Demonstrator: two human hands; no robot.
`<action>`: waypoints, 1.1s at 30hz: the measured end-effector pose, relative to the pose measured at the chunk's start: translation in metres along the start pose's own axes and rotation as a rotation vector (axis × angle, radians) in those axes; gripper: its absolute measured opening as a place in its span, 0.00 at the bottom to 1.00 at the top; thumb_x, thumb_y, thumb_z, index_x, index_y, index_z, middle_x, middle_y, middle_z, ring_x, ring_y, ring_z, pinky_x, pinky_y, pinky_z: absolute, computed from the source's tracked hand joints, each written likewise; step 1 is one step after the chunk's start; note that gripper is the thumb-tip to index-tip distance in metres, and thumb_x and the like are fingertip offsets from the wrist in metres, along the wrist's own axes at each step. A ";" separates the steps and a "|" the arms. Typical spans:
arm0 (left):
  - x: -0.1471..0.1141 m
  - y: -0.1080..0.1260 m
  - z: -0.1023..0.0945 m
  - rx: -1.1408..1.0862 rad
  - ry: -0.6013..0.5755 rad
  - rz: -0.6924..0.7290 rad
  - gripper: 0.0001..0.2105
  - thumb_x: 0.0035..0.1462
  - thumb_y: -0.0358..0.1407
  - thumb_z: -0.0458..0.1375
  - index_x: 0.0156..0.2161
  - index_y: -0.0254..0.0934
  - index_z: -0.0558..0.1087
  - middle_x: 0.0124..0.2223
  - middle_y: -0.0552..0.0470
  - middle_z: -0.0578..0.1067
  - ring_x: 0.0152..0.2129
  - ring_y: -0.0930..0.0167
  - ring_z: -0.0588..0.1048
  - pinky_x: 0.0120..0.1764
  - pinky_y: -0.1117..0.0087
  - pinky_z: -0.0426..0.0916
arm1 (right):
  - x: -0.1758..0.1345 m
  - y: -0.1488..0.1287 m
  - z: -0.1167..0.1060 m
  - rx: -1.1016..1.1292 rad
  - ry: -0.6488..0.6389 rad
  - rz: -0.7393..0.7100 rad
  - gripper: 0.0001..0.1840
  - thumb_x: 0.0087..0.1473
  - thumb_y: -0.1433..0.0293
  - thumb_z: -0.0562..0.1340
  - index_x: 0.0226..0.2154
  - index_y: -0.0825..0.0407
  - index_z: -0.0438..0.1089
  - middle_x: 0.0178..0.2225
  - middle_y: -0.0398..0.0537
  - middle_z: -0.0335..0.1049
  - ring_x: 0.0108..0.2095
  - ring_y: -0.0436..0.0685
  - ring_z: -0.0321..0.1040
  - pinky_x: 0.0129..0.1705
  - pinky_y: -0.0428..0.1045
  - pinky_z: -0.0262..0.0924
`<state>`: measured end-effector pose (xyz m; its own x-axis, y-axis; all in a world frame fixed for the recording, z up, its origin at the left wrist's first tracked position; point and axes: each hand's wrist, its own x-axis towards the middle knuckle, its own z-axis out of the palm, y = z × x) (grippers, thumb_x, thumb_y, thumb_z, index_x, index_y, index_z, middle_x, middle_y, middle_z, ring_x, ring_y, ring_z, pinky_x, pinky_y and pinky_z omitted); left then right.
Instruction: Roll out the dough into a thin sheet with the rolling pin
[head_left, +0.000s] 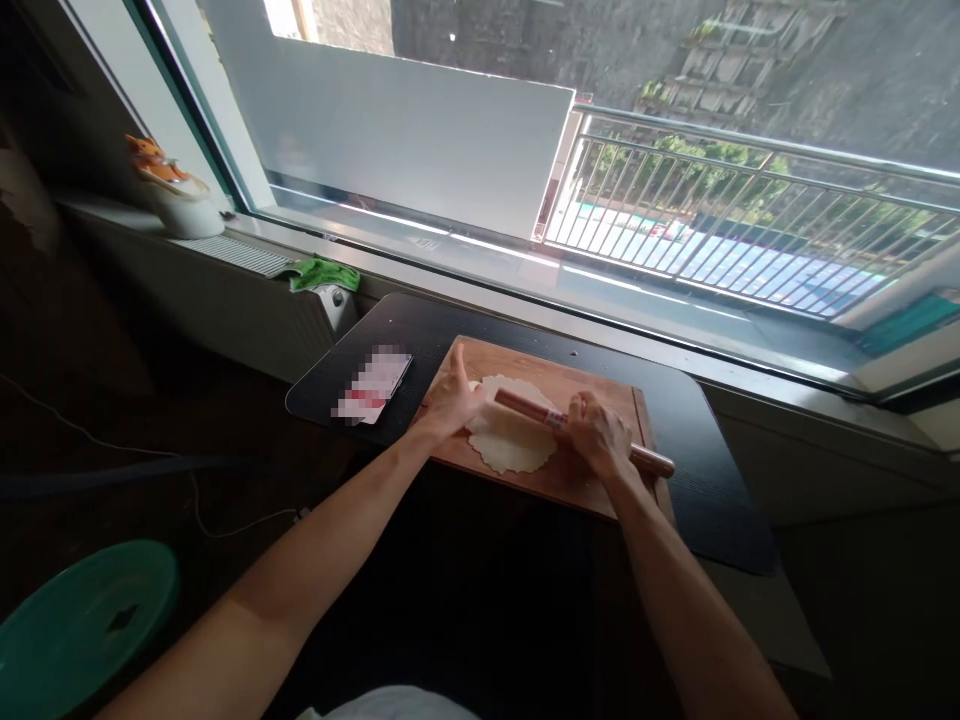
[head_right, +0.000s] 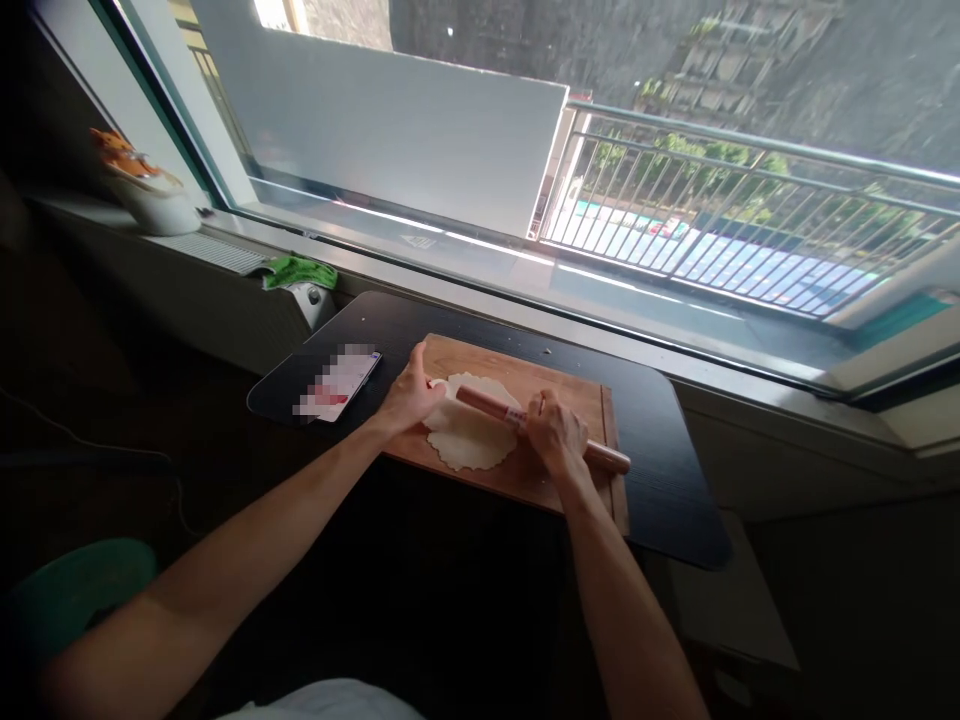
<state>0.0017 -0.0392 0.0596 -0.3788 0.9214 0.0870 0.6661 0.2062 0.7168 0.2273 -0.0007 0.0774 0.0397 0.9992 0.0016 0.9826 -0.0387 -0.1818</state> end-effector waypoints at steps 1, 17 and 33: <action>0.008 0.000 0.000 0.025 -0.009 0.007 0.35 0.58 0.28 0.59 0.69 0.32 0.54 0.41 0.43 0.81 0.44 0.59 0.80 0.51 0.60 0.71 | -0.002 -0.004 0.001 -0.018 -0.006 -0.027 0.24 0.67 0.63 0.46 0.51 0.51 0.74 0.43 0.59 0.79 0.46 0.65 0.74 0.48 0.57 0.61; 0.009 -0.029 0.030 -0.095 0.085 0.248 0.29 0.56 0.26 0.56 0.64 0.33 0.62 0.36 0.51 0.78 0.32 0.68 0.78 0.40 0.68 0.73 | 0.068 -0.082 0.027 0.038 0.152 -0.153 0.28 0.66 0.59 0.48 0.60 0.56 0.67 0.58 0.63 0.68 0.59 0.68 0.60 0.60 0.62 0.51; 0.008 -0.033 0.033 -0.169 0.102 0.251 0.27 0.55 0.24 0.56 0.61 0.36 0.63 0.35 0.54 0.76 0.32 0.70 0.76 0.41 0.70 0.72 | 0.064 -0.085 0.033 0.040 0.040 -0.134 0.29 0.66 0.59 0.47 0.63 0.54 0.63 0.64 0.62 0.61 0.65 0.68 0.54 0.63 0.65 0.50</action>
<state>-0.0022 -0.0283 0.0139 -0.2844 0.8971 0.3382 0.6338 -0.0888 0.7684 0.1405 0.0667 0.0608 -0.0832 0.9942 0.0677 0.9715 0.0961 -0.2166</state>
